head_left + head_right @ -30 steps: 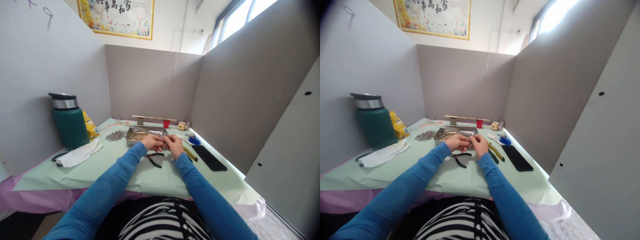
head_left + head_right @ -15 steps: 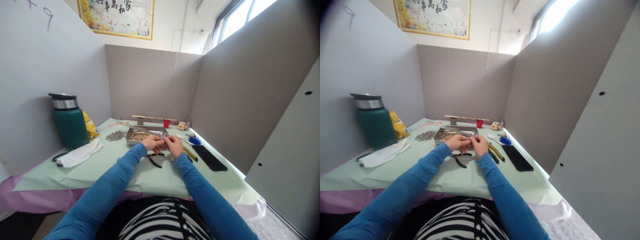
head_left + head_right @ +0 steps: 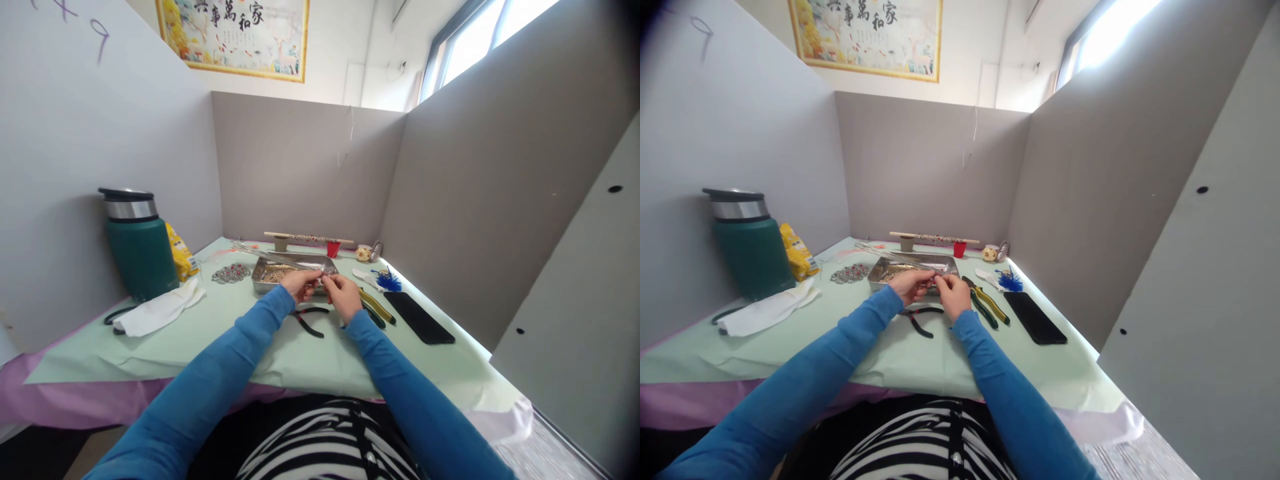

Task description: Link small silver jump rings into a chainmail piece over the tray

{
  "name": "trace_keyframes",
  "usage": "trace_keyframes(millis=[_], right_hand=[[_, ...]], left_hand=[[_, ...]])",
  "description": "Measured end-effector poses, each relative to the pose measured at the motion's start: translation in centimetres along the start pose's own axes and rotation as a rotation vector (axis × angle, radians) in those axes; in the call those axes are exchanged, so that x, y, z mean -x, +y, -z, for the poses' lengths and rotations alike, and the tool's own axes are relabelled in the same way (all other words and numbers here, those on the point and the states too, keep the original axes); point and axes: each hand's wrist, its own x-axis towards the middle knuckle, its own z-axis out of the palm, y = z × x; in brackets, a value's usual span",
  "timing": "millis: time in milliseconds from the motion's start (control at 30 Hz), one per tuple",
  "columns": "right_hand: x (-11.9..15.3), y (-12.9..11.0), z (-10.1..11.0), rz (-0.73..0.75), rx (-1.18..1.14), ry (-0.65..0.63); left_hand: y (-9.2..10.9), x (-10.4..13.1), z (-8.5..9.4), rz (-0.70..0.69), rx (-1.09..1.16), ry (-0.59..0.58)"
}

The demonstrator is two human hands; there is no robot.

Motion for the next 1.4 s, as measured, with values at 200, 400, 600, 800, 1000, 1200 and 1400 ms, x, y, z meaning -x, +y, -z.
trace_keyframes(millis=[200, 400, 600, 800, 1000, 1200, 1400], right_hand=[[0.0, 0.0, -0.4, -0.021, -0.001, 0.04], [-0.4, 0.7, -0.4, -0.03, 0.028, 0.014], [-0.3, 0.6, -0.3, 0.084, 0.206, 0.016], [-0.3, 0.4, 0.2, 0.105, 0.168, 0.076], [-0.4, 0.2, 0.2, 0.125, 0.14, 0.097], [-0.3, -0.1, 0.0, 0.143, 0.119, 0.119], [0.1, -0.1, 0.4, 0.058, 0.252, 0.13]], left_hand=[[-0.4, -0.2, -0.1, -0.005, -0.051, -0.004], [-0.8, -1.0, 0.8, -0.147, -0.292, 0.011], [-0.1, -0.7, 0.7, -0.198, -0.543, 0.117], [0.0, -0.6, 1.0, -0.143, -0.377, 0.107], [-0.2, -0.4, 0.5, -0.093, -0.374, 0.068], [-0.2, -0.4, 0.1, -0.042, -0.255, 0.074], [-0.3, -0.4, 0.2, -0.146, -0.741, 0.205]])
